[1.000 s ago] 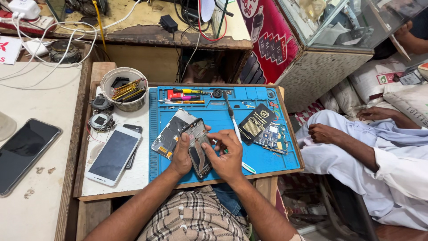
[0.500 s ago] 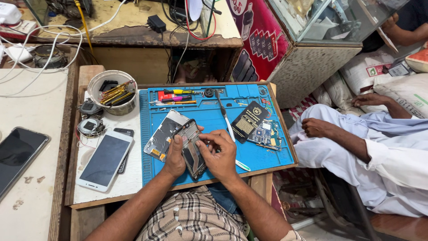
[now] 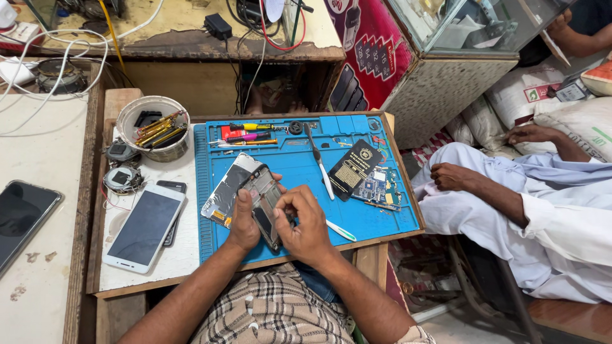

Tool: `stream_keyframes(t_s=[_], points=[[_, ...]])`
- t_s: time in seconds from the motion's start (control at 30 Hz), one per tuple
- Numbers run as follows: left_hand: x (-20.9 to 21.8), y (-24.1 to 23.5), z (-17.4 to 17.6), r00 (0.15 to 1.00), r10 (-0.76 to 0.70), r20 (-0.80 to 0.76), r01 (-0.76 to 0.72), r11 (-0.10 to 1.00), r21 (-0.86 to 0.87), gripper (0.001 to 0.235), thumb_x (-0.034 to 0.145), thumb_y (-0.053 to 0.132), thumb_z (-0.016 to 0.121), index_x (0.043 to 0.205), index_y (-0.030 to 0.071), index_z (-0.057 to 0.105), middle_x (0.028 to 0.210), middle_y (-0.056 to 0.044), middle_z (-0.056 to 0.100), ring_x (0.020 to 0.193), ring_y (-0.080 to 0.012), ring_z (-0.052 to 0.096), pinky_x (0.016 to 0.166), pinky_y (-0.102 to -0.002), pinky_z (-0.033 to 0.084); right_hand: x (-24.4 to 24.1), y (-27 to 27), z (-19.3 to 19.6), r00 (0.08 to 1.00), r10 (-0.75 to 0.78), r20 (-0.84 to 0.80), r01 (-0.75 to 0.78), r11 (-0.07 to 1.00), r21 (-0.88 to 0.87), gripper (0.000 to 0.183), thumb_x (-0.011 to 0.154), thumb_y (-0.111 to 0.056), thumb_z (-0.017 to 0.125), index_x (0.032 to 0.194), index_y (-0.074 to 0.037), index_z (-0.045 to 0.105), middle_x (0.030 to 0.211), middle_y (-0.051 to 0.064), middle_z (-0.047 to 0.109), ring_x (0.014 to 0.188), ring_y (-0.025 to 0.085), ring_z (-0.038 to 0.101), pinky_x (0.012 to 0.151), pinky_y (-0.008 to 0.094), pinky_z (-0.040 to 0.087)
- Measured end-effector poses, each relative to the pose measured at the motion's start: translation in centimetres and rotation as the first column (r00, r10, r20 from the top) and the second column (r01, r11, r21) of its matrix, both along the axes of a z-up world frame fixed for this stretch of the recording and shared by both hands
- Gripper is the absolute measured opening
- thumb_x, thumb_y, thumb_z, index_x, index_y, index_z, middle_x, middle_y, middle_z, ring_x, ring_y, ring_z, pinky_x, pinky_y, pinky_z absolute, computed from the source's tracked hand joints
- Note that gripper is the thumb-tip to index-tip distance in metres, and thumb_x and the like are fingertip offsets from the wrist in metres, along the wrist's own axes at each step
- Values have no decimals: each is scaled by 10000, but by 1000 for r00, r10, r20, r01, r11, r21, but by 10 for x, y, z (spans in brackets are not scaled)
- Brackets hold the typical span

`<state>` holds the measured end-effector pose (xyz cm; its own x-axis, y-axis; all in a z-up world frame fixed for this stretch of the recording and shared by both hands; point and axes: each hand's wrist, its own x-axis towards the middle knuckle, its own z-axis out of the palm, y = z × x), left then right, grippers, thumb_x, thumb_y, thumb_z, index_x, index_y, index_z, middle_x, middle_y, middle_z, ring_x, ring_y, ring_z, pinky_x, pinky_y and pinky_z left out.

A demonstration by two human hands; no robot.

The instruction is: The person cleans the back of a disassembled smartphone with a cloth, then applies adhesive from a tube to the edges of the phone's back panel. They continue to spread the adhesive along the frame while holding the phone.

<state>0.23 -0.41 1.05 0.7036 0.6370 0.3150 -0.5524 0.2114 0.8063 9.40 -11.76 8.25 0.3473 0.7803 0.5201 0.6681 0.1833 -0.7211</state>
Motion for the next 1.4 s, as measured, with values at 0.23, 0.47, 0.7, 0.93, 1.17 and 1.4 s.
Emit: stream_keyframes(t_s=[0.23, 0.47, 0.7, 0.93, 1.17, 1.4], points=[[2, 1, 5, 995, -100, 28, 104, 979, -173, 887, 937, 771, 366, 1388, 16, 486, 1219, -110, 640, 1137, -197, 646, 1010, -380, 545, 14, 8, 1, 982, -166, 89, 158, 983, 96, 247, 930, -27, 712, 1173, -71, 712, 987, 85, 618, 831, 156, 628, 696, 281, 547], [2, 3, -4, 979, -135, 153, 168, 960, -224, 916, 997, 800, 308, 1383, 3, 543, 1134, -147, 665, 1093, -252, 668, 987, -416, 567, 23, 6, -14, 993, -95, 64, 89, 992, 90, 333, 990, 72, 614, 1281, -72, 689, 1081, 93, 556, 868, 151, 591, 761, 272, 544], [0, 1, 0, 982, -153, 111, 175, 958, -229, 874, 1011, 762, 290, 1366, 7, 551, 1180, -130, 668, 1097, -227, 669, 972, -371, 573, 19, 5, -6, 986, -37, 164, 25, 997, 73, 328, 981, 57, 648, 1274, -74, 711, 1106, 87, 542, 910, 157, 581, 780, 295, 520], [0, 0, -3, 981, -183, 65, 192, 964, -182, 885, 1012, 750, 224, 1375, 7, 540, 1159, -131, 669, 1090, -209, 671, 950, -349, 579, 15, 5, -1, 982, -42, 182, 30, 997, 65, 307, 876, -26, 760, 1177, -81, 736, 1103, 98, 546, 836, 153, 633, 750, 287, 544], [-2, -2, -4, 976, -217, 5, 217, 973, -79, 866, 1057, 716, 237, 1453, 1, 523, 1126, -137, 638, 1074, -220, 657, 962, -370, 571, 19, 5, -2, 990, -61, 123, 48, 993, 112, 214, 859, -57, 806, 1051, -31, 715, 1052, 94, 599, 757, 132, 642, 677, 267, 564], [-2, -3, 1, 976, -216, -22, 216, 976, -28, 899, 1000, 748, 290, 1407, -25, 503, 1230, -178, 669, 1180, -274, 663, 1034, -411, 557, 23, 5, 0, 994, -98, 52, 94, 992, 87, 134, 851, -22, 772, 967, -36, 707, 944, 71, 673, 668, 120, 613, 597, 254, 524]])
